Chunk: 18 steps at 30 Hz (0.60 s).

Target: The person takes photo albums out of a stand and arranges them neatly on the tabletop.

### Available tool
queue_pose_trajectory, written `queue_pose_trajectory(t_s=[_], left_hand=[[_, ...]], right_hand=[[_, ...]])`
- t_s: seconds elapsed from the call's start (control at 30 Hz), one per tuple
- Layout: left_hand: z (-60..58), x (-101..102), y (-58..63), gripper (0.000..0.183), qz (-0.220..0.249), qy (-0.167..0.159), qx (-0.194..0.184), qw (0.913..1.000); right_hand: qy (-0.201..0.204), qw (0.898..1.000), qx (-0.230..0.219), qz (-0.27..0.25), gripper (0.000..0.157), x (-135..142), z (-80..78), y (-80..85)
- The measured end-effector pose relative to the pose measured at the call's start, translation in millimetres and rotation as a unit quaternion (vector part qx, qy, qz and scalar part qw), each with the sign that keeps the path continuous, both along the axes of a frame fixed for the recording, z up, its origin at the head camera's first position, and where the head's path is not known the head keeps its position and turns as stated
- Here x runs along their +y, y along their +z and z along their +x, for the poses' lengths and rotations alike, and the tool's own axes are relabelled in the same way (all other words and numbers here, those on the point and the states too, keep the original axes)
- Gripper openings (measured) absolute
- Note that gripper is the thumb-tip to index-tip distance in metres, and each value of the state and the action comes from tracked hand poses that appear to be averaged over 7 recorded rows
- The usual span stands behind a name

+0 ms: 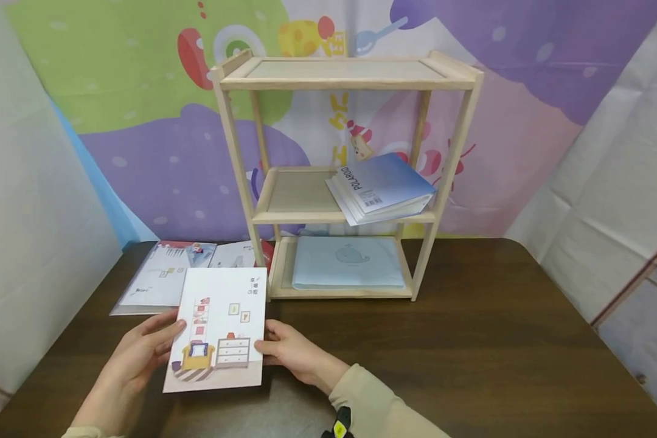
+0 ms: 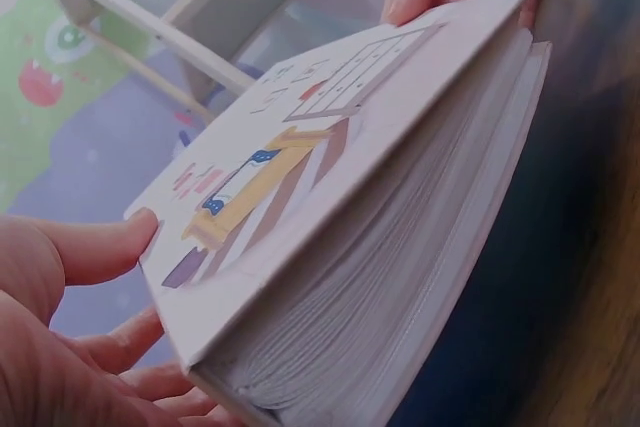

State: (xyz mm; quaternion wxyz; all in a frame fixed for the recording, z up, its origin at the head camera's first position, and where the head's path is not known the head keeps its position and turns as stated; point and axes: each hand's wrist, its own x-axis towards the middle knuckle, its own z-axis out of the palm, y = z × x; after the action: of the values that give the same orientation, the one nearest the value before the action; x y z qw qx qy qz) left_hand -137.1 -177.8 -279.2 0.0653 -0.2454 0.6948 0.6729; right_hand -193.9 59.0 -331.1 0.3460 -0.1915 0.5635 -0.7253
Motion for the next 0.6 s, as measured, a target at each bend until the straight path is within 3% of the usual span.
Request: queue_pose_trajectory(t_s=[0.17,0.43,0.6], left_hand=[[3.1,-6,-2.0,0.075,-0.017,0.002,-0.006,0.9998],[4.8,-12,-4.3,0.072,-0.032,0.024,-0.019,0.999],[4.7,-16,-4.6,0.052,-0.021,0.054,-0.022,0.9981]], right_hand=[[0.01,1.0,0.02,0.019,0.029,-5,0.8,0.2],[-0.011,1.0,-0.007,0.016,0.028,-18,4.5,-5.7],[-0.033,0.999,-0.02,0.011,0.029,-26,8.5,-6.1]])
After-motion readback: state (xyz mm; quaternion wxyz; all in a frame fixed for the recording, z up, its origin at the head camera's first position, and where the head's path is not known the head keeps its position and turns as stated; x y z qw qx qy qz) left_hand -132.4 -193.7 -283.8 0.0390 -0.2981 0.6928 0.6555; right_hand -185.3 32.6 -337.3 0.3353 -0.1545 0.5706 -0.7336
